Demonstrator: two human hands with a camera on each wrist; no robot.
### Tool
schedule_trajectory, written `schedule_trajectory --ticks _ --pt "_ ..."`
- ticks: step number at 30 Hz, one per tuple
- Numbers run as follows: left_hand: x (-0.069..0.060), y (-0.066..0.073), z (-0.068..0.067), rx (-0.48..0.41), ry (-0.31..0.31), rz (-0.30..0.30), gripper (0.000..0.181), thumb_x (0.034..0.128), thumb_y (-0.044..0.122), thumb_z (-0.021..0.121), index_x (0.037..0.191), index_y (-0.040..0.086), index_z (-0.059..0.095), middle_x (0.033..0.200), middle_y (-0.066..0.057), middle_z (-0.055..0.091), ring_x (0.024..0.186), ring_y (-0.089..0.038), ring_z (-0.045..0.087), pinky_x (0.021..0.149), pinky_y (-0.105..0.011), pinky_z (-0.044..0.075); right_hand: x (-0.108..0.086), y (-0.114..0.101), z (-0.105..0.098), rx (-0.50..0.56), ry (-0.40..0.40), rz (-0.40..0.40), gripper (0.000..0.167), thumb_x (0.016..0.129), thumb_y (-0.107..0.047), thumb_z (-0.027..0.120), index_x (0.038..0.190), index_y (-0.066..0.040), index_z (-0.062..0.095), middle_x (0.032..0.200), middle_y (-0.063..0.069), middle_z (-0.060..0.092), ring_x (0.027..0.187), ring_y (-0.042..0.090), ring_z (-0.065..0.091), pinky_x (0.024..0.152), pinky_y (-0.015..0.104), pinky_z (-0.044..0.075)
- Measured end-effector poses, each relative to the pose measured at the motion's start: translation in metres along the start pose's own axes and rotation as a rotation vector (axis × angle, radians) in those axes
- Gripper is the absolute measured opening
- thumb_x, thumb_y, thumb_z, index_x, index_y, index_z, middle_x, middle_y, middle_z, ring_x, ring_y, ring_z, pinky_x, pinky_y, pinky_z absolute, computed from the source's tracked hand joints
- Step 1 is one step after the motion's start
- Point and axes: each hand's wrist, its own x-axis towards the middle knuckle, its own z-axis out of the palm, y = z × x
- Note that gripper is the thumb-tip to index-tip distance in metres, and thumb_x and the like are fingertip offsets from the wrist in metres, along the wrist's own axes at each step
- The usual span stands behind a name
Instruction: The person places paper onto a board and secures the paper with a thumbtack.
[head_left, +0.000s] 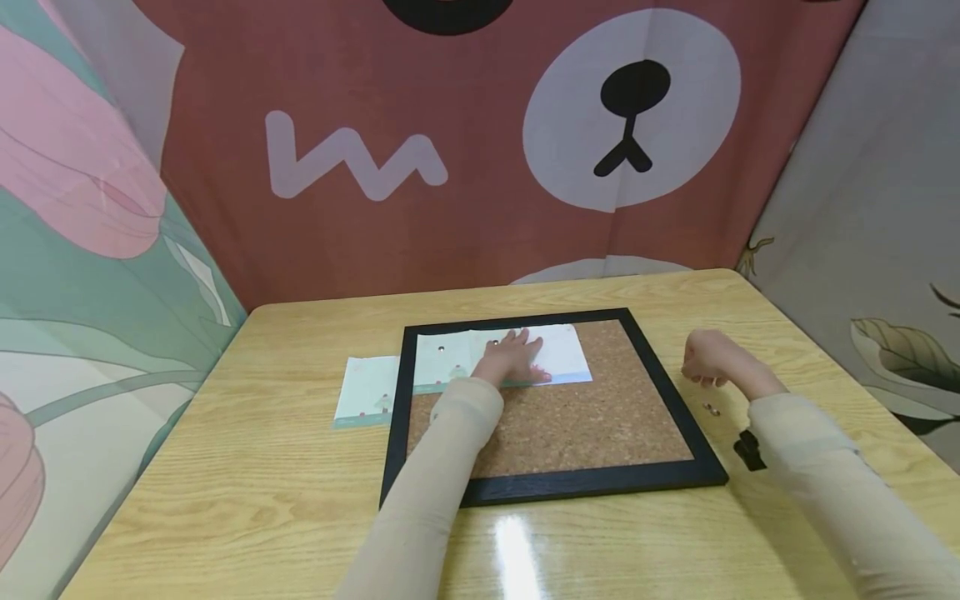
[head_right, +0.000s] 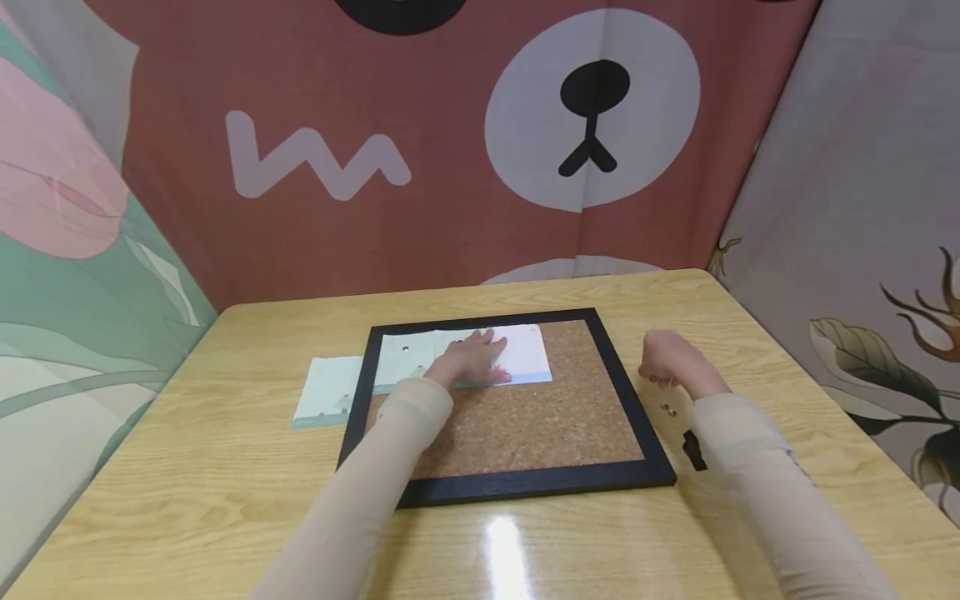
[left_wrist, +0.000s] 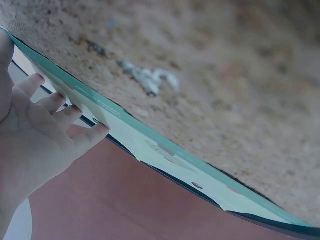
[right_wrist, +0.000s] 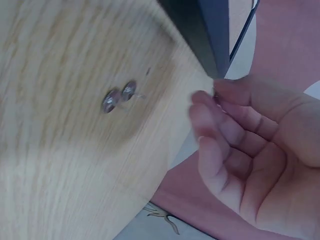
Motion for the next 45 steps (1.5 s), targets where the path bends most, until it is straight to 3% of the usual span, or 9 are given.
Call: schedule_trajectory --ticks 6,11,18,25,32,38,45 --pt "-0.002 0.0 -0.001 -0.006 -0.009 -0.007 0.074 0.0848 0.055 0.046 0.144 0.025 0.014 0.149 -0.002 0.003 0.135 -0.022 -0.001 0.105 -0.047 0.005 0.005 -0.007 -0.001 0.01 0.074 0.012 0.01 0.08 -0.001 0.061 0.073 0.005 0.058 0.061 0.009 0.056 0.053 0.017 0.053 0.046 0.029 0.046" --pt "-0.004 0.001 -0.002 -0.006 -0.011 -0.009 0.073 0.0852 0.054 0.046 0.144 0.024 0.015 0.149 -0.002 0.003 0.135 -0.022 -0.001 0.105 -0.048 0.005 0.009 -0.008 0.001 0.036 0.106 -0.012 0.008 0.078 0.006 0.061 0.081 0.012 0.057 0.065 0.011 0.058 0.055 0.018 0.056 0.049 0.032 0.049" --pt "-0.003 0.001 -0.001 -0.021 0.0 -0.016 0.073 0.085 0.053 0.047 0.144 0.025 0.016 0.149 -0.002 0.004 0.135 -0.022 0.0 0.105 -0.048 0.005 0.013 -0.017 0.003 0.045 0.198 -0.09 0.008 0.079 0.007 0.059 0.081 0.014 0.058 0.068 0.014 0.059 0.053 0.018 0.056 0.048 0.029 0.047" --pt "-0.001 0.001 0.0 -0.013 0.004 -0.01 0.073 0.0848 0.054 0.047 0.144 0.025 0.016 0.149 -0.002 0.004 0.135 -0.022 0.0 0.105 -0.047 0.005 0.019 -0.024 0.006 0.103 0.314 -0.142 0.005 0.075 0.007 0.06 0.074 0.012 0.06 0.059 0.009 0.06 0.051 0.019 0.059 0.048 0.03 0.049" --pt "-0.001 0.0 0.0 -0.008 0.004 -0.012 0.073 0.085 0.055 0.046 0.144 0.025 0.016 0.149 -0.001 0.004 0.135 -0.022 0.0 0.105 -0.047 0.005 0.026 -0.031 0.01 0.219 0.313 -0.18 0.005 0.076 0.007 0.063 0.074 0.011 0.062 0.058 0.009 0.061 0.05 0.019 0.06 0.052 0.038 0.052" --pt "-0.001 0.0 -0.001 0.003 0.009 -0.009 0.073 0.0848 0.055 0.046 0.144 0.025 0.015 0.149 -0.002 0.004 0.135 -0.022 0.0 0.105 -0.047 0.005 0.032 -0.037 0.013 0.202 0.32 -0.24 0.012 0.08 0.002 0.062 0.085 0.013 0.063 0.059 0.01 0.061 0.048 0.016 0.056 0.048 0.034 0.05" --pt "-0.004 0.001 -0.002 0.017 0.007 -0.003 0.073 0.0853 0.055 0.045 0.144 0.024 0.015 0.149 -0.002 0.005 0.135 -0.022 0.001 0.105 -0.047 0.006 0.038 -0.046 0.016 0.165 0.323 -0.293 0.015 0.083 0.002 0.059 0.091 0.013 0.063 0.057 0.013 0.058 0.05 0.026 0.054 0.045 0.027 0.044"
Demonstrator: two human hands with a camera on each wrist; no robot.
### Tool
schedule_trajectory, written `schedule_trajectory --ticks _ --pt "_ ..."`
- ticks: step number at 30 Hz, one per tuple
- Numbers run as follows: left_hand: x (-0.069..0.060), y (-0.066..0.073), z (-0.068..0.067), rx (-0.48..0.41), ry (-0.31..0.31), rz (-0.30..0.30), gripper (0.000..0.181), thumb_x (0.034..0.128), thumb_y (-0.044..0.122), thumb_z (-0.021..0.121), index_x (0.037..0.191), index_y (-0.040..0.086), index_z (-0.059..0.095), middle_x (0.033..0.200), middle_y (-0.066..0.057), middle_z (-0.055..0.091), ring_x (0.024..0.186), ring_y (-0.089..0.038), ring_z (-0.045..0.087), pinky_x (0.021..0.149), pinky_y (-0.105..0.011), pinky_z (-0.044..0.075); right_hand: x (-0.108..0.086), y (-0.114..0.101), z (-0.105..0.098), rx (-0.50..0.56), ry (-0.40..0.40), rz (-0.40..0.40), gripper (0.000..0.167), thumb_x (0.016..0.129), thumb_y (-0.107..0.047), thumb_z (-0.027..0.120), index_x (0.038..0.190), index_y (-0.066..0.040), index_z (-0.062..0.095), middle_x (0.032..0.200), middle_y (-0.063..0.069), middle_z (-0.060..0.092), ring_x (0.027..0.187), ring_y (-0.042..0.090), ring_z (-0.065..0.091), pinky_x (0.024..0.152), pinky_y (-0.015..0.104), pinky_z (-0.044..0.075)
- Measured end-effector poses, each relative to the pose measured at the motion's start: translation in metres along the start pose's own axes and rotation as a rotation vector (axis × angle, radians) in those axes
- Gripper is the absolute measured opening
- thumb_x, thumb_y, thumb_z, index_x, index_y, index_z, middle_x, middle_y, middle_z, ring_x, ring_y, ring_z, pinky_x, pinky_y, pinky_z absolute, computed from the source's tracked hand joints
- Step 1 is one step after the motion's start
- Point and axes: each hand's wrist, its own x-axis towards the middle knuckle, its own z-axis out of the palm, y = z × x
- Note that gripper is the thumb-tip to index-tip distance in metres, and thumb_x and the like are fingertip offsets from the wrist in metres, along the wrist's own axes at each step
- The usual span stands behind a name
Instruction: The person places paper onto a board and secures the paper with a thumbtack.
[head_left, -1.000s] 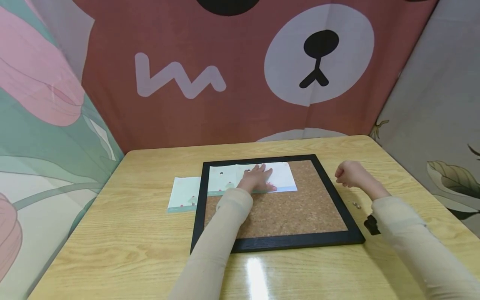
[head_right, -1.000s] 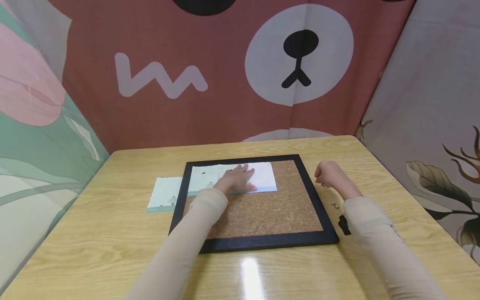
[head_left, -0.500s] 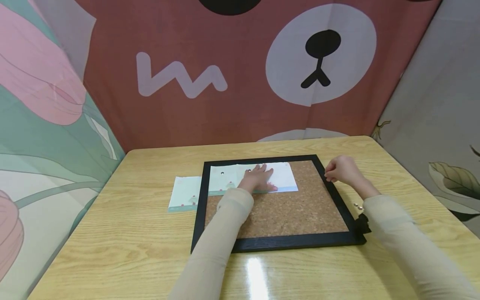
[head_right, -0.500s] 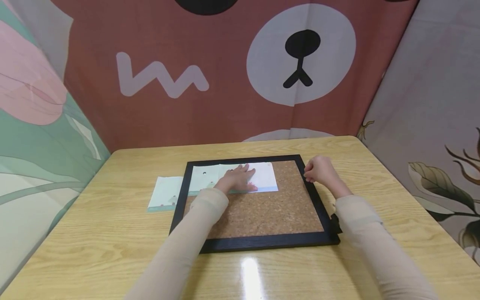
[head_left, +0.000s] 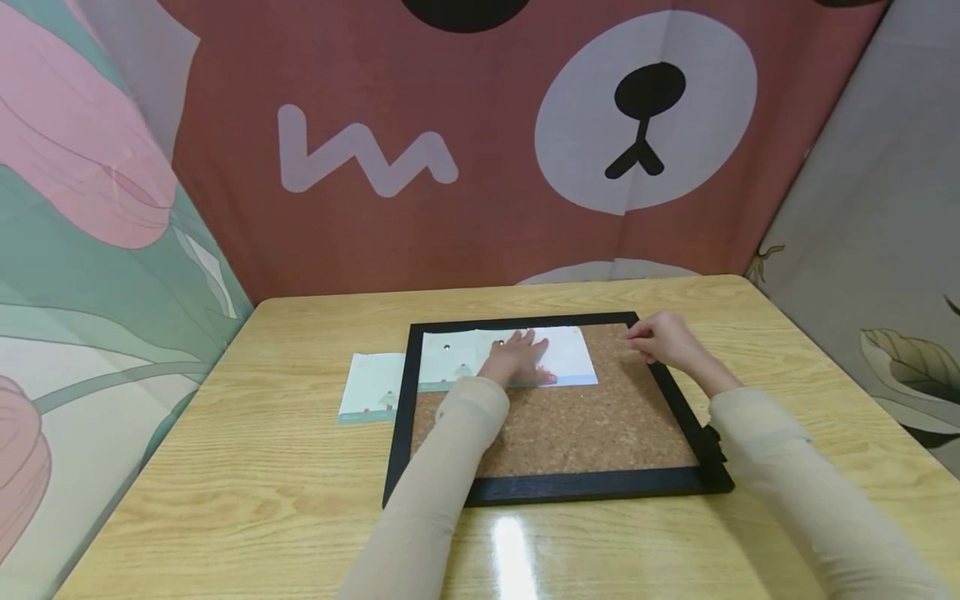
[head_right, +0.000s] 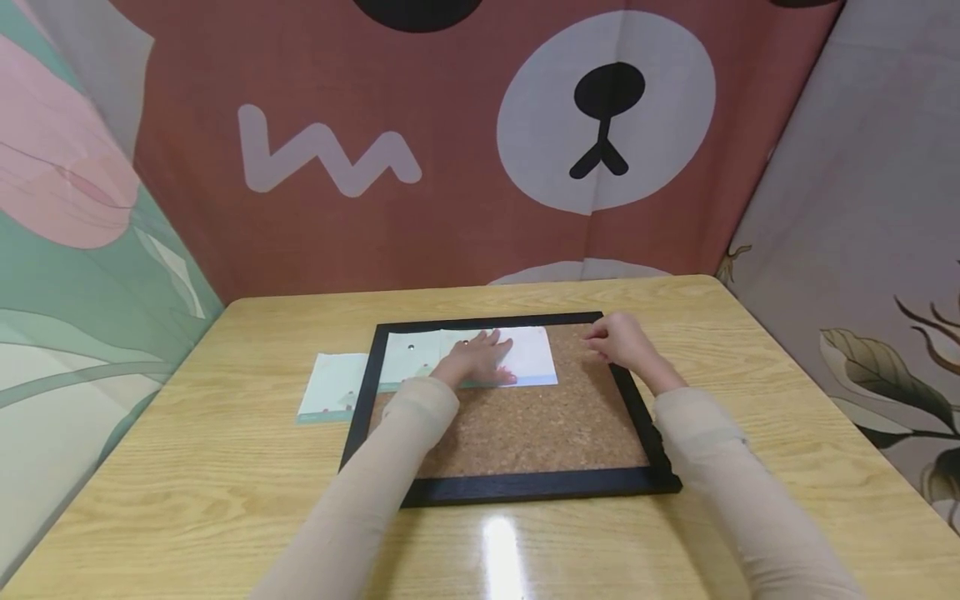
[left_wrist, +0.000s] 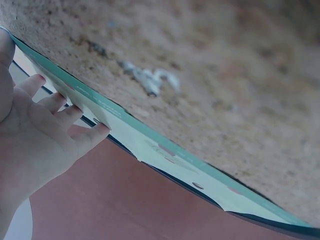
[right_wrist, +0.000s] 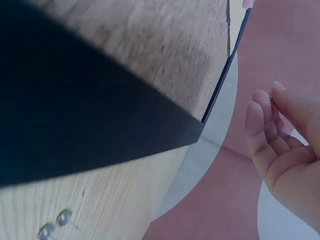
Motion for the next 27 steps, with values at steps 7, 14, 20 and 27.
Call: schedule_trajectory --ticks 7,14,20,27 --pt "-0.001 0.001 0.0 0.022 -0.002 0.01 0.073 0.0858 0.055 0.044 0.144 0.024 0.015 0.149 -0.002 0.005 0.135 -0.022 0.001 0.105 -0.047 0.008 0.007 -0.002 0.01 -0.01 -0.007 -0.074 0.009 0.083 0.006 0.057 0.086 0.013 0.063 0.054 0.012 0.054 0.045 0.021 0.049 0.043 0.026 0.04" --pt "-0.001 0.002 0.001 0.005 -0.005 0.002 0.073 0.0856 0.055 0.045 0.144 0.024 0.015 0.149 -0.002 0.004 0.135 -0.022 0.0 0.105 -0.046 0.006 0.014 -0.003 0.018 0.046 -0.046 -0.03 0.01 0.085 0.005 0.055 0.088 0.012 0.061 0.053 0.012 0.052 0.043 0.02 0.047 0.039 0.024 0.037" --pt "0.0 0.001 0.001 0.005 0.005 0.001 0.073 0.0848 0.056 0.045 0.144 0.025 0.016 0.149 -0.001 0.004 0.135 -0.021 0.001 0.105 -0.046 0.007 0.019 -0.007 0.021 0.062 -0.079 0.055 0.011 0.084 0.003 0.057 0.089 0.011 0.061 0.064 0.015 0.058 0.05 0.023 0.054 0.046 0.033 0.046" --pt "-0.002 0.0 0.0 -0.003 0.001 -0.007 0.074 0.0844 0.056 0.046 0.144 0.024 0.016 0.149 -0.002 0.005 0.135 -0.022 0.002 0.105 -0.046 0.006 0.026 -0.006 0.027 0.072 -0.088 0.077 0.011 0.083 0.002 0.058 0.088 0.011 0.061 0.067 0.015 0.06 0.05 0.021 0.055 0.048 0.034 0.048"
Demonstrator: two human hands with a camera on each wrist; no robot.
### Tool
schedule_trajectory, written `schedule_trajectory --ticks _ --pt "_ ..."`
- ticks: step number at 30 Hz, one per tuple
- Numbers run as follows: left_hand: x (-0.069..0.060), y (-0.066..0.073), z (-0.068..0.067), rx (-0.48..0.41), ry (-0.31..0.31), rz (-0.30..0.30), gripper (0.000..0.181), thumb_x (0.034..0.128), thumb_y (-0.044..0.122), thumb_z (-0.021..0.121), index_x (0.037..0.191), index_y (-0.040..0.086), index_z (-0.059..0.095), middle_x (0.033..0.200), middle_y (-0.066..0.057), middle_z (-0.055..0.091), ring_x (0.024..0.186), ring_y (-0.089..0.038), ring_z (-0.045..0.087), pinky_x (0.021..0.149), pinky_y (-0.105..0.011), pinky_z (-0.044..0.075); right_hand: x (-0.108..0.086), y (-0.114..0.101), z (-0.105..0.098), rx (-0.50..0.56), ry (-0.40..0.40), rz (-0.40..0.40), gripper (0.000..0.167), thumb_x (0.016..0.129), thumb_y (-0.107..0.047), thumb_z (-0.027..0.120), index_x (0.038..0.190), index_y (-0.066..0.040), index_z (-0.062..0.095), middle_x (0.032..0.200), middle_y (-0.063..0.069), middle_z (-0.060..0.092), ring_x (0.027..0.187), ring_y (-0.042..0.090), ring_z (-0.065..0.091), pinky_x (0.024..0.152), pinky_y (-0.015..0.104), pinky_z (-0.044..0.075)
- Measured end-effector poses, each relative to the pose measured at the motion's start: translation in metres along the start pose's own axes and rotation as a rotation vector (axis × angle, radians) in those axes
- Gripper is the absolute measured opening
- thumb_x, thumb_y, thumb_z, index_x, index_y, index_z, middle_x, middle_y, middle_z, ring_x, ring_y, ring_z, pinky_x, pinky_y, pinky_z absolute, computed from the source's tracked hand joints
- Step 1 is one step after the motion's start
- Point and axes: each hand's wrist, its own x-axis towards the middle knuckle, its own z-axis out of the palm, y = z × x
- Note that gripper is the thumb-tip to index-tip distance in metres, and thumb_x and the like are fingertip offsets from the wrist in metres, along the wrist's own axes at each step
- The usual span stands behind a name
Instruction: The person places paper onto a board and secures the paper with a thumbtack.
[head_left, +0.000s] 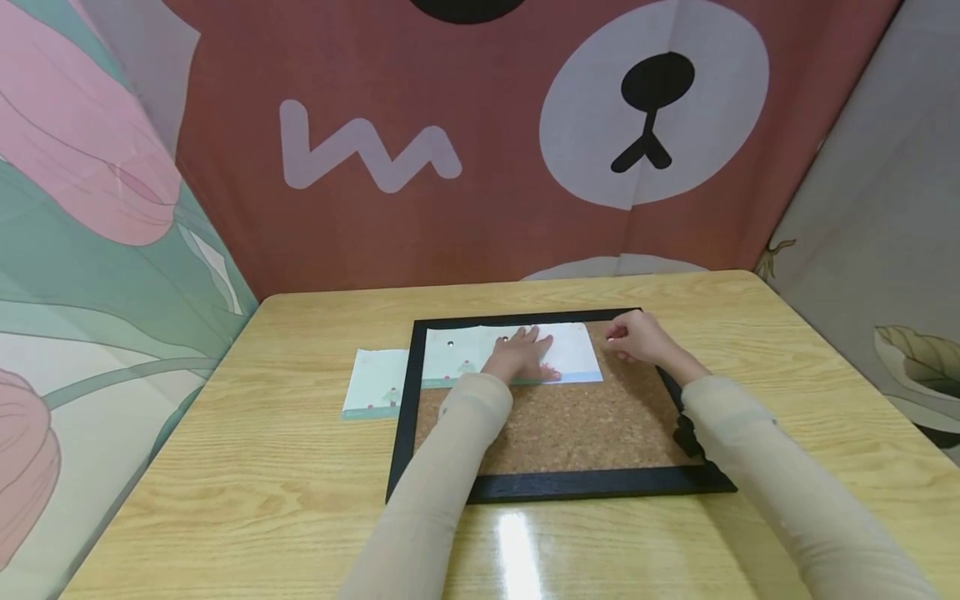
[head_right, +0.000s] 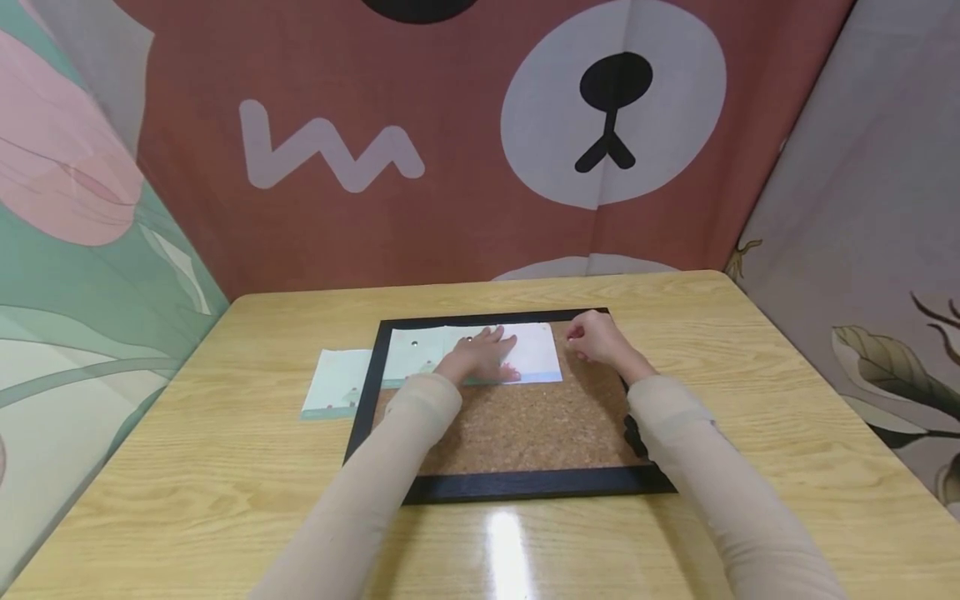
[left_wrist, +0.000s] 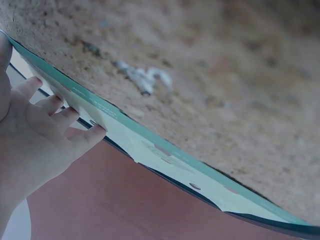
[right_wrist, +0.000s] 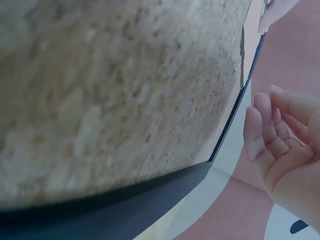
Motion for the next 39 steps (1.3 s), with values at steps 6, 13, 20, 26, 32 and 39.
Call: schedule_trajectory --ticks 6,13,20,26,32,39 --pt "0.002 -0.001 0.001 0.008 0.004 0.016 0.073 0.0853 0.055 0.045 0.144 0.023 0.016 0.149 -0.002 0.005 0.135 -0.021 0.002 0.105 -0.046 0.007 0.004 -0.003 0.005 -0.011 0.015 -0.014 0.011 0.083 0.001 0.059 0.086 0.011 0.062 0.064 0.013 0.059 0.05 0.021 0.055 0.047 0.03 0.047" --pt "0.002 -0.001 0.002 0.006 -0.001 0.016 0.073 0.0856 0.055 0.044 0.144 0.024 0.015 0.149 -0.002 0.004 0.135 -0.021 0.001 0.105 -0.047 0.007 0.01 -0.009 0.009 -0.018 0.047 0.01 0.012 0.084 -0.003 0.06 0.086 0.008 0.063 0.061 0.012 0.059 0.051 0.021 0.055 0.046 0.028 0.046" --pt "0.003 -0.002 0.002 0.021 0.004 0.014 0.073 0.0857 0.056 0.044 0.144 0.024 0.015 0.149 -0.002 0.005 0.135 -0.021 0.001 0.105 -0.048 0.008 0.019 -0.011 0.013 0.057 0.036 0.045 0.014 0.083 -0.001 0.06 0.091 0.01 0.064 0.063 0.012 0.059 0.053 0.019 0.055 0.05 0.031 0.048" --pt "0.005 -0.002 0.002 0.027 0.006 0.009 0.072 0.0857 0.056 0.044 0.144 0.025 0.016 0.149 -0.001 0.006 0.135 -0.021 0.002 0.104 -0.048 0.009 0.028 -0.009 0.019 0.099 0.056 0.085 0.014 0.08 -0.002 0.064 0.088 0.009 0.064 0.062 0.011 0.06 0.051 0.015 0.055 0.05 0.029 0.05" --pt "0.005 -0.001 0.002 0.027 -0.009 -0.006 0.071 0.0859 0.057 0.042 0.144 0.026 0.015 0.149 0.0 0.005 0.135 -0.02 0.001 0.105 -0.047 0.008 0.033 -0.008 0.023 0.128 0.077 0.087 0.013 0.078 -0.001 0.064 0.085 0.01 0.063 0.058 0.012 0.059 0.047 0.014 0.054 0.048 0.028 0.049" --pt "0.004 0.0 0.001 0.023 -0.01 -0.015 0.072 0.0856 0.057 0.042 0.144 0.027 0.014 0.149 0.0 0.005 0.135 -0.02 0.001 0.105 -0.047 0.008 0.037 -0.01 0.026 0.082 0.094 0.076 0.012 0.082 -0.003 0.06 0.082 0.008 0.063 0.055 0.011 0.057 0.045 0.015 0.053 0.045 0.026 0.047"
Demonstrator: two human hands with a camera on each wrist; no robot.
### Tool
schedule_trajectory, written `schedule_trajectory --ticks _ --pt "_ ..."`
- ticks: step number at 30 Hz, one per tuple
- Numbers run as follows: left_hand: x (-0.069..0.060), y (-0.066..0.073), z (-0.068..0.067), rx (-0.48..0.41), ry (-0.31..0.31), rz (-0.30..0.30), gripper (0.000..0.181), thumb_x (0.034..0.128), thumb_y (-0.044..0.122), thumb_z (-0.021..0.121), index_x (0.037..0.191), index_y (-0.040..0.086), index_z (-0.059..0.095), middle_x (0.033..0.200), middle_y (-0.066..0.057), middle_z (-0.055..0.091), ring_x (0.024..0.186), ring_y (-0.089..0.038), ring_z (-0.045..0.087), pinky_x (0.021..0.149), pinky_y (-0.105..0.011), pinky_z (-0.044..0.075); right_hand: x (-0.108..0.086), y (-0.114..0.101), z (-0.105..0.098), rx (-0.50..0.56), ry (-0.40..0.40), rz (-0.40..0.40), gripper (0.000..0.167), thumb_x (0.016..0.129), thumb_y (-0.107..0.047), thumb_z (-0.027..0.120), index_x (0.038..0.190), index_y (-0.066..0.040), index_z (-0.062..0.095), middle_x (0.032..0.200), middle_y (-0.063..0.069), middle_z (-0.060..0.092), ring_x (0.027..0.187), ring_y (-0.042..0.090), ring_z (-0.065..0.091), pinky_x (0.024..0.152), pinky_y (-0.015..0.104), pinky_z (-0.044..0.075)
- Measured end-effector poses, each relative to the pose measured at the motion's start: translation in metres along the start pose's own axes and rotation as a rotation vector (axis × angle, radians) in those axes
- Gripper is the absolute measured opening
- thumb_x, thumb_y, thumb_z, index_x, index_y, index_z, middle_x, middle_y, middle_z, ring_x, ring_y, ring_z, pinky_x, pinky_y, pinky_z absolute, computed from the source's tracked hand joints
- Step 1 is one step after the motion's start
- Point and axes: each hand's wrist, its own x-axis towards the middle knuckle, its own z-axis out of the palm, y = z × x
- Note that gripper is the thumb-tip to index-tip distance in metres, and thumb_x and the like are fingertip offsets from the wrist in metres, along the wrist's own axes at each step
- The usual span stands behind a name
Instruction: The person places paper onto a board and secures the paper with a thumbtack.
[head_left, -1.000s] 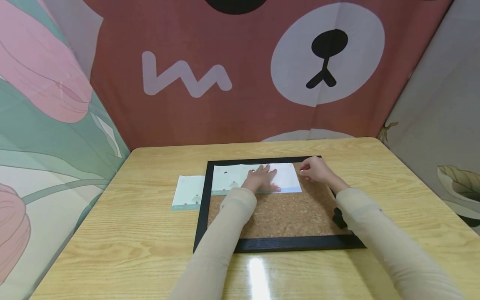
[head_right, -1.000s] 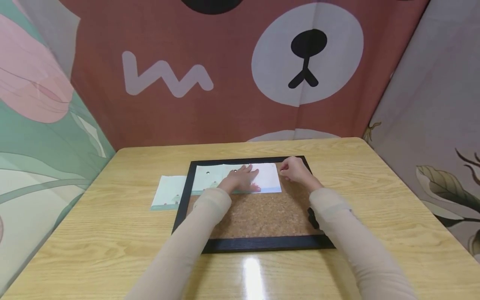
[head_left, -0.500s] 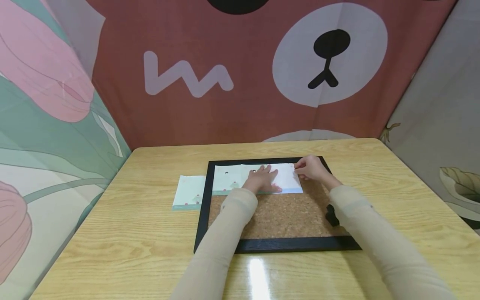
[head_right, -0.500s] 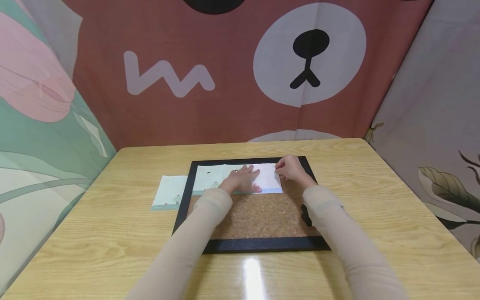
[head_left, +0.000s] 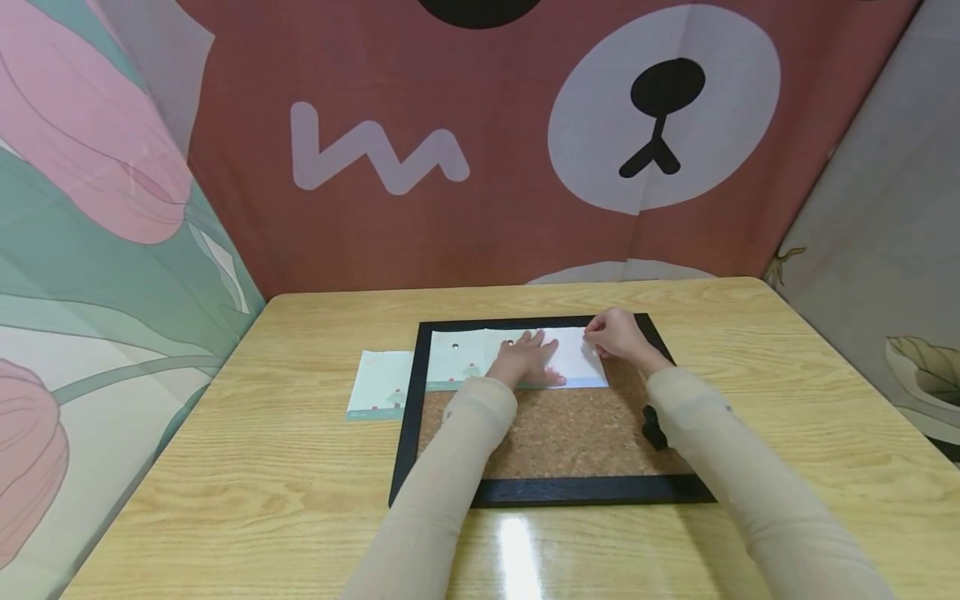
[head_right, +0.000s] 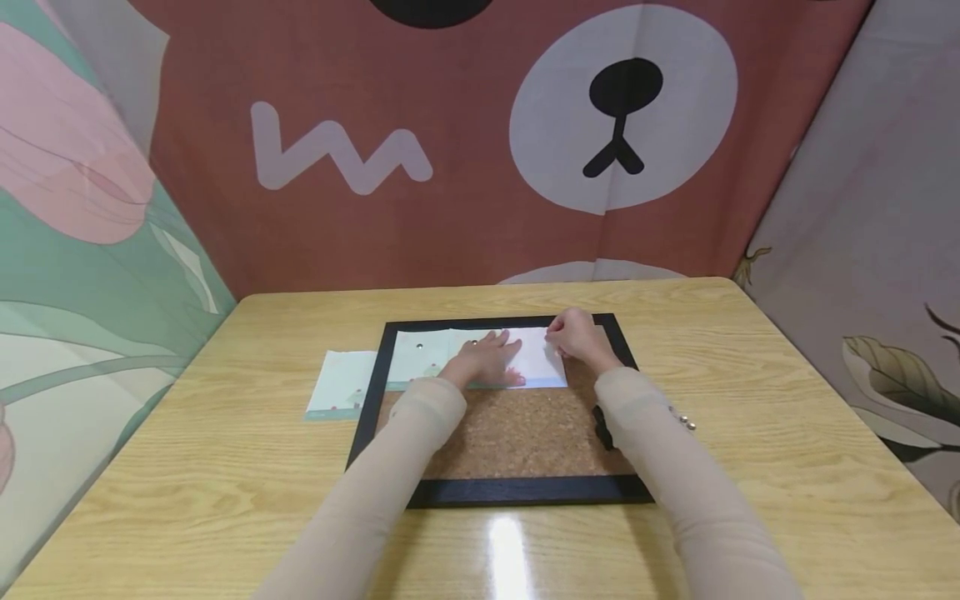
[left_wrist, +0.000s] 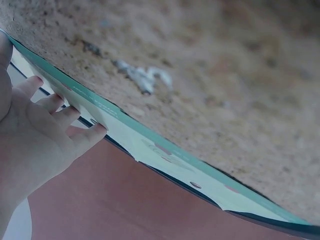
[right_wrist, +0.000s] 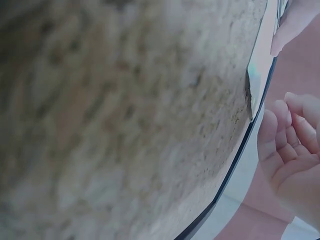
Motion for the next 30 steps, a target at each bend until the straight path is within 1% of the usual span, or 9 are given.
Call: schedule_trajectory --ticks 2,6,11,14,19,25,30 --pt "0.0 0.0 0.0 0.003 0.002 -0.001 0.072 0.0855 0.057 0.042 0.144 0.027 0.014 0.149 0.0 0.005 0.135 -0.02 0.001 0.105 -0.047 0.008 0.001 -0.001 0.001 -0.019 -0.007 0.014 0.012 0.083 -0.004 0.06 0.083 0.007 0.065 0.055 0.01 0.056 0.045 0.014 0.052 0.045 0.026 0.046" --pt "0.0 -0.001 0.001 0.012 0.003 0.001 0.072 0.0856 0.058 0.042 0.144 0.027 0.014 0.149 0.0 0.005 0.135 -0.02 0.001 0.105 -0.047 0.008 0.005 -0.003 0.002 -0.051 -0.06 0.03 0.012 0.085 -0.005 0.058 0.085 0.005 0.065 0.055 0.007 0.055 0.045 0.013 0.05 0.045 0.026 0.046" --pt "0.0 -0.002 0.0 0.012 0.0 0.0 0.072 0.0855 0.058 0.042 0.144 0.027 0.014 0.149 0.0 0.005 0.135 -0.02 0.001 0.105 -0.047 0.008 0.011 -0.005 0.004 -0.046 -0.11 0.032 0.011 0.086 -0.003 0.057 0.085 0.006 0.063 0.056 0.007 0.054 0.046 0.012 0.048 0.045 0.026 0.045" --pt "0.0 -0.001 0.001 0.012 -0.007 0.001 0.072 0.0855 0.058 0.042 0.144 0.027 0.013 0.149 0.0 0.005 0.135 -0.02 0.0 0.105 -0.047 0.008 0.013 -0.006 0.004 -0.009 -0.138 0.048 0.01 0.086 -0.001 0.057 0.086 0.008 0.062 0.058 0.007 0.054 0.047 0.012 0.049 0.047 0.027 0.047" --pt "-0.001 0.0 0.0 0.01 -0.015 -0.002 0.072 0.0853 0.058 0.042 0.144 0.027 0.014 0.149 0.001 0.004 0.135 -0.019 0.0 0.105 -0.047 0.008 0.015 -0.009 0.004 0.081 -0.185 0.113 0.012 0.086 -0.001 0.056 0.091 0.009 0.06 0.059 0.007 0.055 0.049 0.013 0.052 0.049 0.029 0.048" --pt "-0.001 0.0 0.0 0.011 -0.011 -0.004 0.072 0.0852 0.058 0.042 0.144 0.028 0.014 0.149 0.001 0.005 0.135 -0.019 0.001 0.105 -0.048 0.008 0.019 -0.009 0.006 0.202 -0.19 0.208 0.014 0.087 -0.001 0.056 0.094 0.011 0.059 0.059 0.006 0.056 0.049 0.012 0.053 0.049 0.027 0.048" --pt "-0.001 0.001 -0.001 0.012 -0.011 -0.012 0.072 0.085 0.058 0.042 0.144 0.028 0.015 0.149 0.001 0.005 0.135 -0.019 0.001 0.105 -0.047 0.008 0.021 -0.01 0.009 0.253 -0.214 0.256 0.014 0.087 0.0 0.055 0.096 0.011 0.059 0.061 0.005 0.057 0.049 0.011 0.052 0.048 0.025 0.047"
